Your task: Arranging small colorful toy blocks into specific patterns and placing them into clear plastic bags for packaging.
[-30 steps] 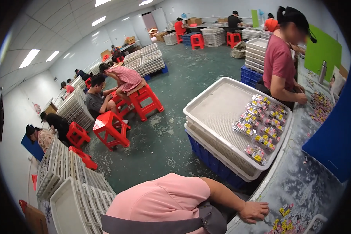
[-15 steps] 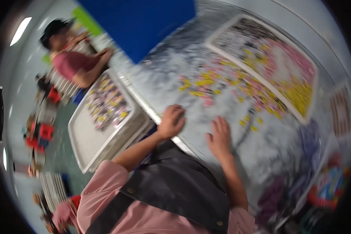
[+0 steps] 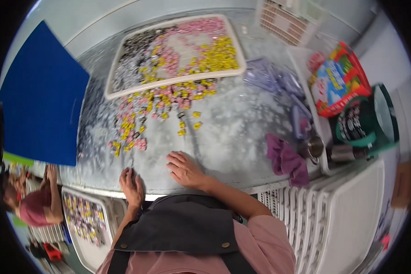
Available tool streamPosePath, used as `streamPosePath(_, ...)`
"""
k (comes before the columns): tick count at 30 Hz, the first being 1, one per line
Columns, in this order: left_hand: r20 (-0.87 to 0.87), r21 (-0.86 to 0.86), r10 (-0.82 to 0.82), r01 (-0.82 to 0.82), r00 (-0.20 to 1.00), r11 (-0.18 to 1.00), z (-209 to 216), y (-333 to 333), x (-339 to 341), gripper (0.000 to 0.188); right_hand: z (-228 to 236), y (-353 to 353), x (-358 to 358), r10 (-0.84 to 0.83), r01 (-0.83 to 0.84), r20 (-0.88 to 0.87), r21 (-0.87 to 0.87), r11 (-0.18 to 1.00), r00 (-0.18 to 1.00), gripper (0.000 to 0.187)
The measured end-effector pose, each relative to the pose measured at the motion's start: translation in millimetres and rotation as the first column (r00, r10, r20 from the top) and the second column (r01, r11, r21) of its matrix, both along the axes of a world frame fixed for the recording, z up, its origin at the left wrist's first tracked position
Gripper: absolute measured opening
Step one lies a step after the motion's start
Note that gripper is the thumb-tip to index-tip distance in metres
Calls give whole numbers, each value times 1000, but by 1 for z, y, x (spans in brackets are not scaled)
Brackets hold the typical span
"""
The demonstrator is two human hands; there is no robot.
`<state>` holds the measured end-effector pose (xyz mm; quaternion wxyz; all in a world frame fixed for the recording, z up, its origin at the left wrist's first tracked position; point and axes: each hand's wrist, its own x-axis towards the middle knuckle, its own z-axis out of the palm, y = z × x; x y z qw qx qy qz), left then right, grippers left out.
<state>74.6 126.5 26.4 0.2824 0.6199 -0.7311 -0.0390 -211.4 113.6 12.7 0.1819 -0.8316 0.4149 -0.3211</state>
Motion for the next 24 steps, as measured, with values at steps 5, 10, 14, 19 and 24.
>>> streamPosePath(5, 37, 35, -1, -1, 999, 999, -1, 3, 9, 37, 19, -5, -69, -348, 328, 277, 117, 938, 896, 31)
streamPosePath(10, 79, 8, -2, 1, 997, 1000, -3, -3, 7, 39, 10, -66, -223, -765, 766, -187, -83, 638, 616, 34)
streamPosePath(14, 71, 19, -17, 16, 997, 1000, -2, -4, 7, 40, -2, -82, -282, -740, 690, -306, -270, 671, 600, 32)
streamPosePath(19, 88, 16, -13, 12, 996, 1000, 4, -1, 6, 42, 2, -75, -222, -633, 593, -269, -222, 774, 726, 28)
streamPosePath(24, 133, 49, -66, 60, 989, 997, 13, -6, 2, 43, 25, -50, -139, -470, 409, -253, -260, 875, 846, 13)
